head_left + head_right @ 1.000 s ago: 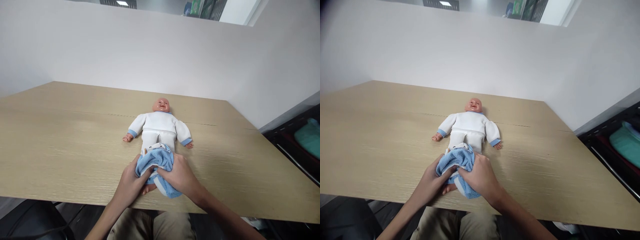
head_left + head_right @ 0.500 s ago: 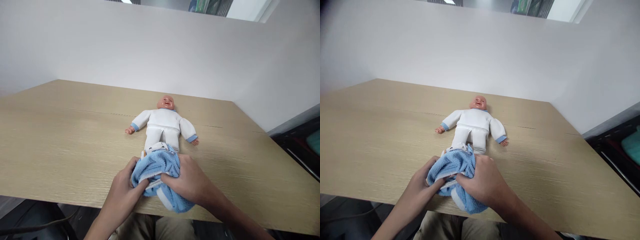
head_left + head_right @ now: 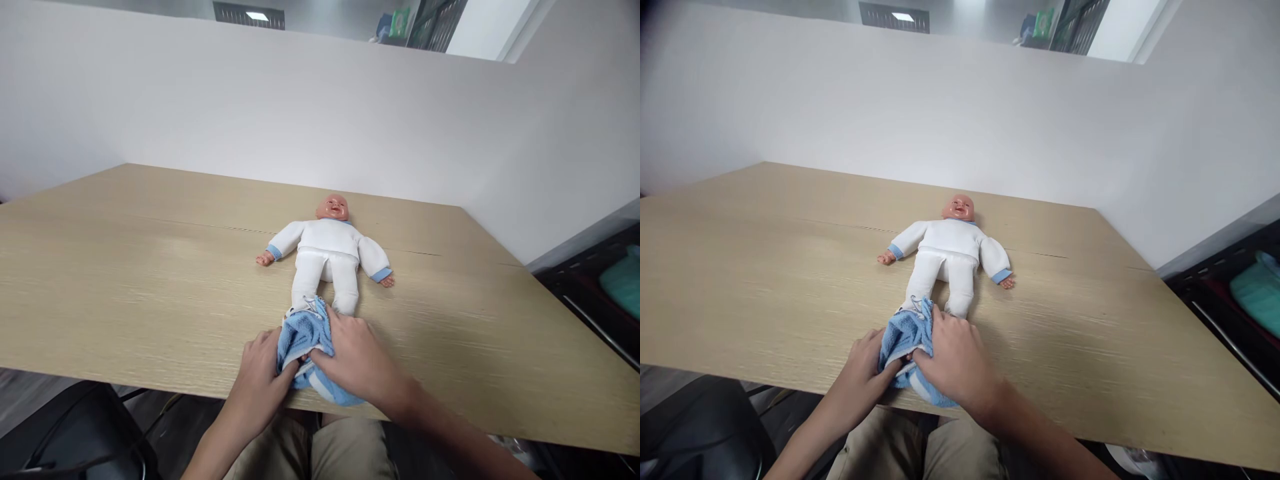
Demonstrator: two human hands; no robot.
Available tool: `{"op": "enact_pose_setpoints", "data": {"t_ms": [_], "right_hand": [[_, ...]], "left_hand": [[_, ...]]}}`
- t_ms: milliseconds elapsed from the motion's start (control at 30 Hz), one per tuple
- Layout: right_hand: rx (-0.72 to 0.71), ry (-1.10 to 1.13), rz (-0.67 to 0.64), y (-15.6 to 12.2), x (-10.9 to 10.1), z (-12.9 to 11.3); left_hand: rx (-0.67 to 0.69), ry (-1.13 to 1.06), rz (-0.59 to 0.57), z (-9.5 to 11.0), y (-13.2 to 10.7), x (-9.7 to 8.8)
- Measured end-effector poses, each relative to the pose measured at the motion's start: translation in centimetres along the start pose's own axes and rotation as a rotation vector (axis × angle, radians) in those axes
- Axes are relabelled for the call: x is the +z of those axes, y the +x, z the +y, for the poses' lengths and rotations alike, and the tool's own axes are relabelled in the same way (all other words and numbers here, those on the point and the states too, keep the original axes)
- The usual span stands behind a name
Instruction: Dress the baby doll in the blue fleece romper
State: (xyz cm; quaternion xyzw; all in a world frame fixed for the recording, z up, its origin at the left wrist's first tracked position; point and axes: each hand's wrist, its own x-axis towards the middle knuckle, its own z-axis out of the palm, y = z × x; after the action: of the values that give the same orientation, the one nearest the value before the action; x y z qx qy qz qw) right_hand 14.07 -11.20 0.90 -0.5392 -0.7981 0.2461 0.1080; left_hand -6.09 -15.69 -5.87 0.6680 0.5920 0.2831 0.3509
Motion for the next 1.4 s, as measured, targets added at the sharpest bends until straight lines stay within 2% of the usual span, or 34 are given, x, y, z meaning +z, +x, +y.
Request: {"op": "enact_pose_setpoints", "data": {"t_ms": [133, 233, 333, 467, 633, 767, 867, 1000, 1167, 1267, 1333, 1400], "right_hand": [[-0.060, 0.245, 0.053, 0.2, 0.2, 1.0], [-0.084, 0.397, 0.099, 0.6, 0.6, 2.2], [-0.118, 0.499, 0.137, 1.4, 0.9, 3.1], [-0.183, 0.548, 0.166, 3.0, 0.6, 3.7], [-0.334, 0.516, 0.124, 4.7, -1.1, 4.3], [-0.426, 0.504, -0.035, 5.0, -2.4, 5.6], [-0.397, 0.554, -0.113, 4.8, -2.6, 7.0], [-0.382, 0.686, -0.070, 4.8, -1.7, 8.5], [-0.152, 1.134, -0.114, 5.1, 0.2, 10.2], [-0.069, 1.343, -0.170, 5.2, 0.4, 10.9], [-0.058, 1.400, -0.202, 5.2, 0.1, 11.2], [-0.077, 1.419, -0.207, 5.2, -0.4, 11.3]], "left_hand": [[0.005, -0.258, 0.016, -0.5, 0.1, 0.5], [0.036, -0.439, 0.084, -0.8, 0.5, 0.8], [0.099, -0.463, 0.185, -1.0, 1.4, 1.1], [0.133, -0.413, 0.240, -1.4, 3.2, 0.8], [0.188, -0.420, 0.206, -1.9, 5.6, -0.6], [0.174, -0.450, 0.082, -2.0, 6.4, -2.3], [0.113, -0.492, -0.032, -1.6, 6.3, -3.6], [0.058, -0.510, -0.159, -0.9, 5.8, -4.9], [0.076, -0.385, -0.242, -0.9, 5.7, -6.3], [0.162, -0.305, -0.241, -1.7, 6.4, -7.0], [0.221, -0.286, -0.212, -1.9, 7.1, -7.4], [0.272, -0.236, -0.177, -1.3, 8.2, -7.7]]}}
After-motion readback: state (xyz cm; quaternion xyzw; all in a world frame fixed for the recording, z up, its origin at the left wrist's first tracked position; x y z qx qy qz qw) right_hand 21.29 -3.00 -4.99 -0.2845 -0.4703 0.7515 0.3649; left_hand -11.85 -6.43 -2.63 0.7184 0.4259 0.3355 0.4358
